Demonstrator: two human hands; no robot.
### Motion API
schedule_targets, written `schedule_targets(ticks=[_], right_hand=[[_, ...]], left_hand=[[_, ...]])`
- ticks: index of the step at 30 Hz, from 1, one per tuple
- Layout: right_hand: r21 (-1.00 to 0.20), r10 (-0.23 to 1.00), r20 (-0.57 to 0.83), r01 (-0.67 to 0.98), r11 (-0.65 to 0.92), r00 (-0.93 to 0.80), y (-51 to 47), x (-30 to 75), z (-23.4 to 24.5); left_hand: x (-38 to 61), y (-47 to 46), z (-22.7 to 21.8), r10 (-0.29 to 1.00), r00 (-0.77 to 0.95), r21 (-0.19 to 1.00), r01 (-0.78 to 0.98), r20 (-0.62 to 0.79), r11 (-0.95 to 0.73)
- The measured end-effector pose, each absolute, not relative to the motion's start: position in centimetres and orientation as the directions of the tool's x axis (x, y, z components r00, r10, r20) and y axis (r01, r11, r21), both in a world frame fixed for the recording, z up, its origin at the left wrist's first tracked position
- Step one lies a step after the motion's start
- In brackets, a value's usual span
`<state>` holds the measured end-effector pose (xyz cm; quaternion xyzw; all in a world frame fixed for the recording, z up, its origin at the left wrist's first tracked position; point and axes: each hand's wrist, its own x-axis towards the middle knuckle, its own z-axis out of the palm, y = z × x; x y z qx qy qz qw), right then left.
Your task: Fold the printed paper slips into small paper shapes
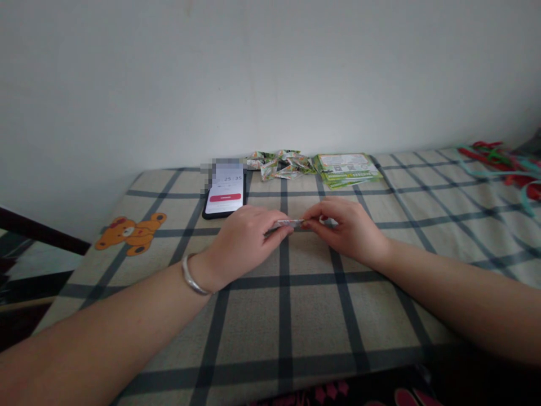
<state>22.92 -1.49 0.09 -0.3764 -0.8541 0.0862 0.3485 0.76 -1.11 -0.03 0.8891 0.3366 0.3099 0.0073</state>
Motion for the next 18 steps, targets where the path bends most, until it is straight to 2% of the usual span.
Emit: schedule_targets(ticks=[4,7,10,15,18], right_hand=[[-0.507,0.751,0.505,0.557,0.657,-0.426,-1.49,22.73,-0.02],[-0.609,0.81,0.484,0.536,0.584,-0.332,-1.4,22.72,-0.22],[-0.654,0.836,0.463,0.523,0.547,-0.296,-1.27,22.69,-0.28],[-0.651,0.812,0.436,0.487,0.583,-0.389,-1.31,22.43,-0.12],[-0.631,0.793,0.447,0.482,0.607,-0.414,-1.48,22.31,-0.09]], left_hand=[[0.79,-1.15,0.07,0.679,0.559,0.318,0.61,0.477,-0.726],[0.85,-1.21,0.12,0.715,0.539,0.439,0.565,0.446,-0.699],[1.01,-1.24,-0.02,0.734,0.523,0.52,0.52,0.433,-0.677],[1.17,-1.25,-0.32,0.709,0.488,0.424,0.574,0.509,-0.7],[1.14,-1.39,-0.18,0.697,0.508,0.411,0.569,0.505,-0.712]])
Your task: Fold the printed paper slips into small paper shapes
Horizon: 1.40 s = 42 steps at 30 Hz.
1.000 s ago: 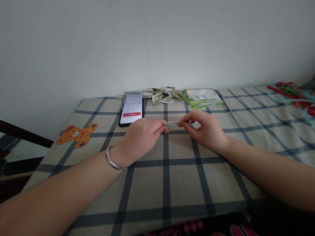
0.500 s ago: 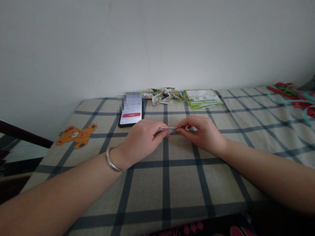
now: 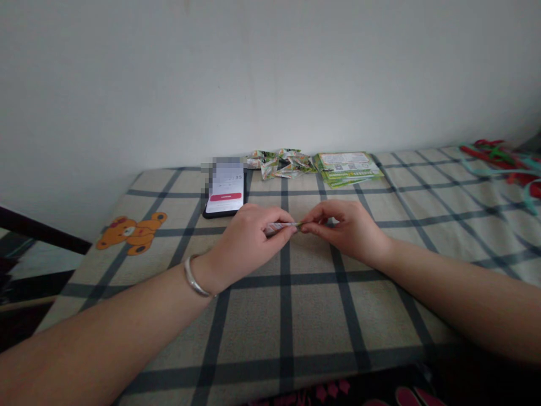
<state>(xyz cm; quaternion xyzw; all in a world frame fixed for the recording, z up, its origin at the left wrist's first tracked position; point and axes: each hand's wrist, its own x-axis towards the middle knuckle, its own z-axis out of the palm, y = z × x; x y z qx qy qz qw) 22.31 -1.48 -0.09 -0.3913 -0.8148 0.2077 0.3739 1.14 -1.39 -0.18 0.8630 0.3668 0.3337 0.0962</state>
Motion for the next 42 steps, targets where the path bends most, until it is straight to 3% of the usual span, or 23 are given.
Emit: schedule_targets(ticks=[11,20,25,42], right_hand=[[-0.735,0.789,0.36,0.37,0.568,-0.497,-1.5,22.7,0.3],[-0.918,0.802,0.192,0.185,0.35,-0.565,-0.6,22.8,-0.2],[-0.972,0.8,0.159,0.049,0.229,-0.579,-0.5,22.7,-0.4],[-0.896,0.852,0.198,0.263,0.358,-0.484,-1.3,22.0,-0.2]], left_hand=[[1.2,-1.4,0.1,0.697,0.52,0.467,0.517,0.494,-0.717],[1.1,-1.5,0.3,0.546,0.585,0.282,0.484,0.6,-0.828],[1.0,-1.3,0.1,0.52,0.588,0.235,0.493,0.62,-0.838],[1.2,-1.4,-0.1,0.59,0.553,0.372,0.463,0.588,-0.805]])
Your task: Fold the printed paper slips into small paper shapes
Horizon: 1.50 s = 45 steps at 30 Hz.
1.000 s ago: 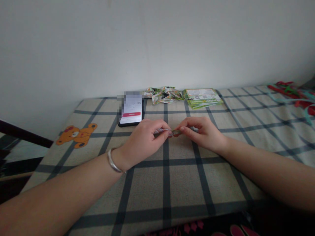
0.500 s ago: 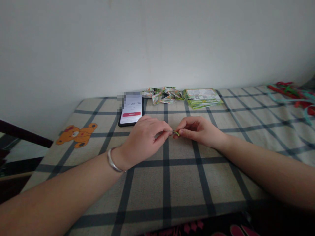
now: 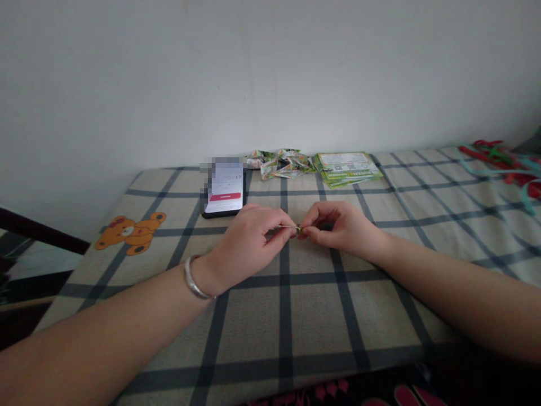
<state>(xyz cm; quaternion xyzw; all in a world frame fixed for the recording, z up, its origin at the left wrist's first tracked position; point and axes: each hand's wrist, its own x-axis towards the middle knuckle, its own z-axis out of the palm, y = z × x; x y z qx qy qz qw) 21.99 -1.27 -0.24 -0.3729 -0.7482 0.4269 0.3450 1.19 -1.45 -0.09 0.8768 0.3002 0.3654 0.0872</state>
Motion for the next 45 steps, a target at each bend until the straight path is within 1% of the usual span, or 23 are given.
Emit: schedule_targets(ticks=[2,5,9,12,14,17,20,25,27,32,39,43,45], right_hand=[[-0.869,0.86,0.214,0.311,0.384,-0.463,-1.5,21.8,-0.2],[-0.804,0.858,0.281,0.383,0.455,-0.431,-1.9,21.6,0.0],[-0.646,0.828,0.401,0.52,0.559,-0.392,-2.3,21.4,0.2],[-0.491,0.775,0.485,0.608,0.624,-0.404,-2.4,21.4,0.2],[-0.406,0.729,0.527,0.625,0.667,-0.436,-2.5,21.4,0.2],[-0.342,0.686,0.551,0.621,0.705,-0.475,-2.5,21.4,0.3],[-0.37,0.704,0.534,0.619,0.692,-0.468,-2.6,21.2,0.3],[-0.531,0.79,0.45,0.587,0.611,-0.416,-2.6,21.0,0.1],[-0.567,0.805,0.424,0.571,0.593,-0.415,-2.5,20.9,0.1],[-0.592,0.81,0.39,0.554,0.585,-0.438,-2.4,21.0,0.1],[-0.617,0.83,0.369,0.557,0.555,-0.419,-2.2,21.1,0.0],[-0.606,0.81,0.379,0.541,0.583,-0.448,-2.0,21.2,0.0],[-0.624,0.81,0.371,0.524,0.58,-0.454,-2.0,21.2,0.0]], left_hand=[[1.1,-1.4,-0.1,0.582,0.56,0.344,0.477,0.59,-0.809],[1.0,-1.4,-0.1,0.546,0.593,0.266,0.496,0.591,-0.827],[1.0,-1.4,0.0,0.524,0.623,0.171,0.536,0.581,-0.827],[1.1,-1.7,0.2,0.541,0.614,0.169,0.558,0.575,-0.813],[1.2,-1.8,0.4,0.546,0.601,0.181,0.559,0.584,-0.809],[1.3,-2.0,0.6,0.543,0.583,0.179,0.565,0.604,-0.805],[1.4,-2.0,0.6,0.539,0.578,0.176,0.566,0.612,-0.806],[1.5,-1.8,0.5,0.507,0.583,0.159,0.544,0.635,-0.824],[1.5,-1.8,0.5,0.504,0.585,0.157,0.541,0.636,-0.826],[1.5,-1.8,0.6,0.518,0.581,0.176,0.543,0.627,-0.821],[1.5,-1.8,0.6,0.545,0.56,0.228,0.537,0.624,-0.812],[1.5,-1.7,0.5,0.574,0.549,0.287,0.523,0.607,-0.803],[1.4,-1.6,0.5,0.589,0.536,0.316,0.517,0.605,-0.796]])
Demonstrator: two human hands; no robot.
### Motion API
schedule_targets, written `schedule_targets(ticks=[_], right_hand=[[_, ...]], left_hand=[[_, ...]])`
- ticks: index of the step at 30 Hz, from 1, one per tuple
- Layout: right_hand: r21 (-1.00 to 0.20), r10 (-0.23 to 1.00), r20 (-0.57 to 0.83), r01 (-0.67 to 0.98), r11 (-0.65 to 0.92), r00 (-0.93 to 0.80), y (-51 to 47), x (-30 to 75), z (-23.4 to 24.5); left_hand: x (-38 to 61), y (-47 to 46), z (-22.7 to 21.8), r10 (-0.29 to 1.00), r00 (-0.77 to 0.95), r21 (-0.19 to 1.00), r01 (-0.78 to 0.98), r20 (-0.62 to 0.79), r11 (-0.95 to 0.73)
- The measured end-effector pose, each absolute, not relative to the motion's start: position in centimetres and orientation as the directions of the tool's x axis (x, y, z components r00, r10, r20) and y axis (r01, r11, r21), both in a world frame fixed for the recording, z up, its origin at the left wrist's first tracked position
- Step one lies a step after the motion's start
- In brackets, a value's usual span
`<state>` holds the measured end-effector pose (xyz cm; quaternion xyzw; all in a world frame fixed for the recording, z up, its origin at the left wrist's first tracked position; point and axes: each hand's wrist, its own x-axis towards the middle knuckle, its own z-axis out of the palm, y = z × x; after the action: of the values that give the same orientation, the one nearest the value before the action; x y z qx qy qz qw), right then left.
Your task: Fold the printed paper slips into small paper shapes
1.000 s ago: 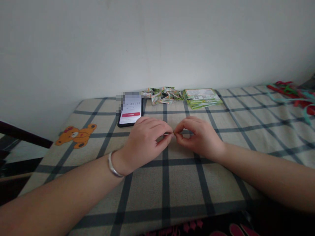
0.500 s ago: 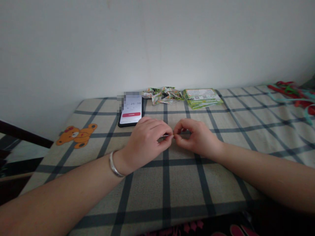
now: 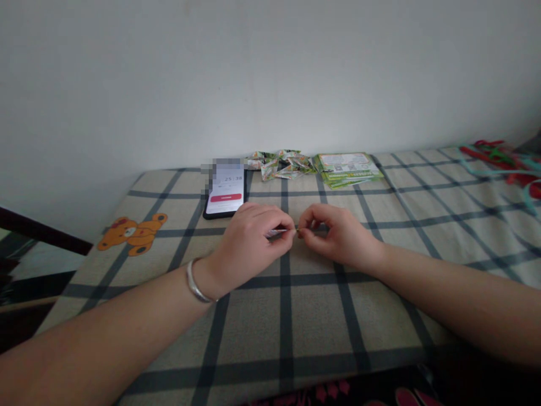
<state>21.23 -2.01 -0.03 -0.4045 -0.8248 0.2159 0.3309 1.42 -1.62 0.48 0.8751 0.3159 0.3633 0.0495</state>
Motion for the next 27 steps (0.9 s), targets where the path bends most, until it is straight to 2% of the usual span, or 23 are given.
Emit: schedule_targets(ticks=[10,15,19,27], right_hand=[[-0.744,0.848,0.302,0.448,0.495,-0.436,-1.89,21.45,-0.23],[-0.7,0.841,0.334,0.486,0.524,-0.426,-1.9,21.55,-0.2],[-0.711,0.843,0.321,0.479,0.516,-0.432,-1.84,21.62,-0.16],[-0.679,0.843,0.362,0.508,0.531,-0.398,-1.52,21.89,-0.67]], left_hand=[[1.3,-1.52,0.57,0.625,0.518,0.36,0.524,0.585,-0.772],[1.35,-1.49,0.6,0.624,0.52,0.374,0.51,0.583,-0.774],[1.35,-1.51,0.56,0.63,0.52,0.398,0.494,0.577,-0.773],[1.03,-1.27,0.47,0.636,0.541,0.378,0.518,0.55,-0.767]])
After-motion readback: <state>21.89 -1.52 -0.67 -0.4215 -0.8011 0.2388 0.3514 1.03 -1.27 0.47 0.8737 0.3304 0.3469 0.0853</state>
